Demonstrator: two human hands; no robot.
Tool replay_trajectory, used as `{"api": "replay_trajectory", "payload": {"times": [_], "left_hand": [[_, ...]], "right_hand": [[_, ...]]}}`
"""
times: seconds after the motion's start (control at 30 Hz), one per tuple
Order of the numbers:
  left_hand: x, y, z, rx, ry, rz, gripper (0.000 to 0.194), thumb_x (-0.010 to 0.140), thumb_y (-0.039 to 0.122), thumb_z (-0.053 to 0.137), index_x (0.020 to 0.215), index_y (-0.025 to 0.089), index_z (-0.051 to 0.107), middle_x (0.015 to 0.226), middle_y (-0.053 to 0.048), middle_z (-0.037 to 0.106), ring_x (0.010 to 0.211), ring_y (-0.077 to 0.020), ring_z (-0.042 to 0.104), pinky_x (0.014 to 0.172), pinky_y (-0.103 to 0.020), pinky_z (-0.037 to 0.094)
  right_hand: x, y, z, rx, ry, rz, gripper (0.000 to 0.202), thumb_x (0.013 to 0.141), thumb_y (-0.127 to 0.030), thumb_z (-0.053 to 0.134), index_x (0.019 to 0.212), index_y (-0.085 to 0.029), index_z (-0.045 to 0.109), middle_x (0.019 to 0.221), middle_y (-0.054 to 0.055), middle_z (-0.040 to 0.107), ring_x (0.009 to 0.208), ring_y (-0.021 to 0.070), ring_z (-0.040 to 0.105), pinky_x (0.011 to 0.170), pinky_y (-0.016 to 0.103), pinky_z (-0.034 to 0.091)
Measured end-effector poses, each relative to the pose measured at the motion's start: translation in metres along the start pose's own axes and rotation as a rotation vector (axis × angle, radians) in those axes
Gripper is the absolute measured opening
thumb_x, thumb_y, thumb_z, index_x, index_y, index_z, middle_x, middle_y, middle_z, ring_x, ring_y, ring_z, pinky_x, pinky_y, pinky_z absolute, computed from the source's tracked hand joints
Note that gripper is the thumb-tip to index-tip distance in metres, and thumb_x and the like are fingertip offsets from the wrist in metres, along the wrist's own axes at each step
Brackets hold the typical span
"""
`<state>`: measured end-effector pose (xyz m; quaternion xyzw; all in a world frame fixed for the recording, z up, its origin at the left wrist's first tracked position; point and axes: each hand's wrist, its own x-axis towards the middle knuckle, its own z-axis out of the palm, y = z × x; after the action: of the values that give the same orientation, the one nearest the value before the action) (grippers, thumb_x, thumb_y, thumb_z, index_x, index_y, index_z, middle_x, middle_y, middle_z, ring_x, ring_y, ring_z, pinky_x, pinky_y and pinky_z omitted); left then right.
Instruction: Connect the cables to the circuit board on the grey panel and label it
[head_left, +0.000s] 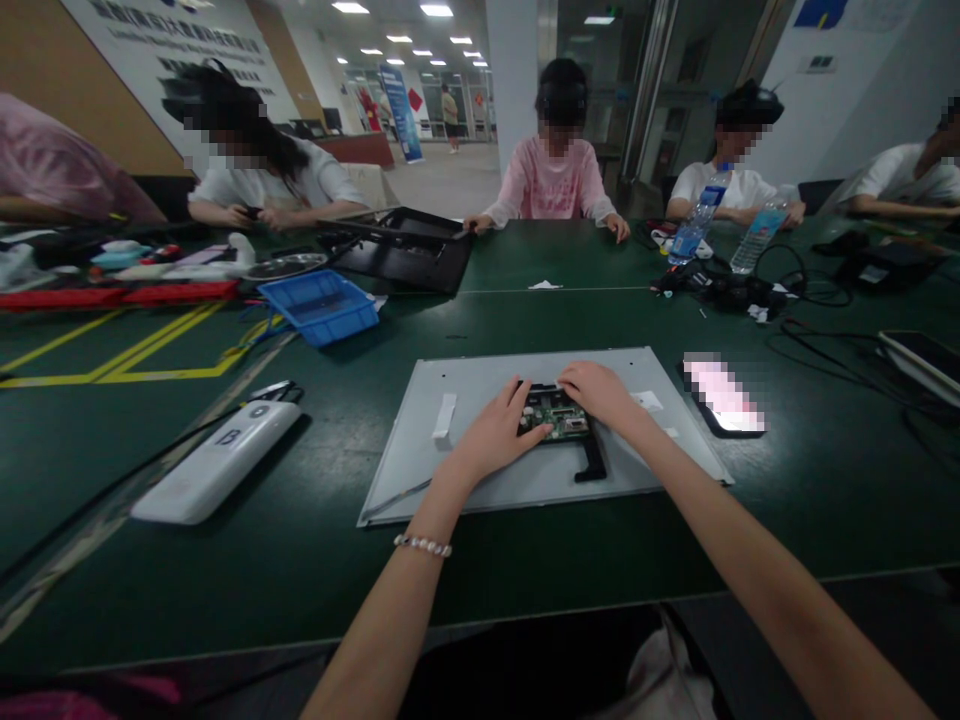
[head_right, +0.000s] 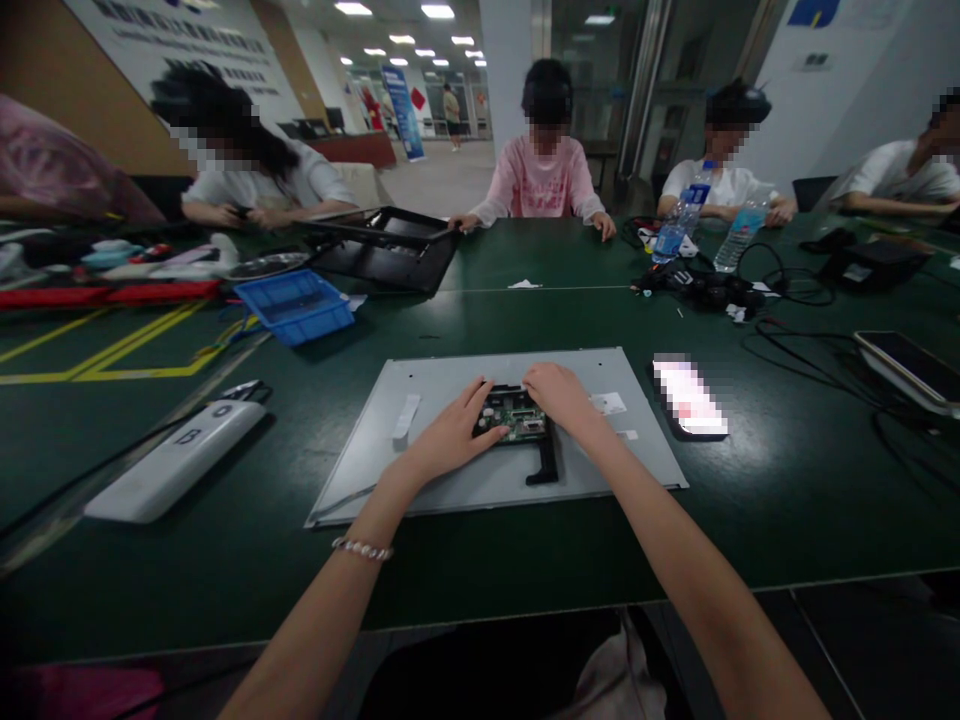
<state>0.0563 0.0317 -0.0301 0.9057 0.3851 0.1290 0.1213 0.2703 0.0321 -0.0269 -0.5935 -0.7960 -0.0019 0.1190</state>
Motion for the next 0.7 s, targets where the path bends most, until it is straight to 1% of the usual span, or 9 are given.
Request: {"api": "replay_trajectory", "payload": {"times": [0.13,0.23,0.4,0.5,0.6,0.7], "left_hand": [[0.000,-0.001,0.002,0.008,0.008,0.005,0.072,0.088,0.058,0.037,0.144,0.017,0.019,0.150,-0.015,0.020,0.132,-0.0296,0.034,0.106,-0.042,0.030],[0.000,-0.001,0.002,-0.002,0.002,0.005,0.073,0.087,0.059,0.037,0.144,0.017,0.018,0.150,-0.015,0.019,0.131,-0.0301,0.034,0.105,-0.042,0.031],[0.000,-0.001,0.001,-0.008,0.001,0.001,0.074,0.087,0.060,0.037,0.144,0.016,0.018,0.151,-0.014,0.018,0.132,-0.0297,0.033,0.107,-0.041,0.030],[-0.001,0.000,0.000,-0.022,-0.008,-0.004,0.074,0.087,0.060,0.036,0.144,0.018,0.016,0.152,-0.013,0.015,0.133,-0.0301,0.031,0.107,-0.042,0.030],[-0.001,0.002,-0.005,-0.016,-0.015,-0.010,0.073,0.088,0.061,0.035,0.145,0.020,0.015,0.153,-0.011,0.011,0.135,-0.0307,0.027,0.108,-0.044,0.028],[-0.001,0.008,-0.010,0.009,-0.003,0.030,0.071,0.089,0.059,0.035,0.145,0.022,0.014,0.153,-0.009,0.012,0.138,-0.0289,0.019,0.110,-0.045,0.023]], "right_hand": [[-0.003,-0.002,0.001,0.001,-0.007,0.023,0.027,0.092,-0.020,0.041,0.100,-0.017,0.067,0.103,0.011,0.066,0.100,0.0195,0.058,0.085,0.028,0.042],[-0.002,-0.002,0.000,0.030,0.014,0.029,0.028,0.093,-0.021,0.039,0.100,-0.016,0.066,0.104,0.010,0.066,0.100,0.0187,0.058,0.086,0.028,0.042],[-0.005,0.005,-0.011,0.087,0.053,0.042,0.028,0.092,-0.021,0.040,0.102,-0.016,0.066,0.107,0.009,0.066,0.103,0.0190,0.058,0.090,0.028,0.041],[-0.017,0.022,-0.023,0.139,0.092,0.074,0.028,0.090,-0.022,0.043,0.109,-0.016,0.064,0.114,0.009,0.064,0.107,0.0208,0.056,0.092,0.032,0.041],[-0.038,0.049,-0.029,0.213,0.038,0.114,0.030,0.086,-0.023,0.050,0.113,-0.018,0.062,0.115,0.009,0.063,0.106,0.0219,0.057,0.092,0.035,0.042],[-0.059,0.073,-0.028,0.293,0.001,0.165,0.033,0.082,-0.025,0.056,0.114,-0.020,0.062,0.115,0.009,0.062,0.098,0.0201,0.060,0.085,0.033,0.046]]}}
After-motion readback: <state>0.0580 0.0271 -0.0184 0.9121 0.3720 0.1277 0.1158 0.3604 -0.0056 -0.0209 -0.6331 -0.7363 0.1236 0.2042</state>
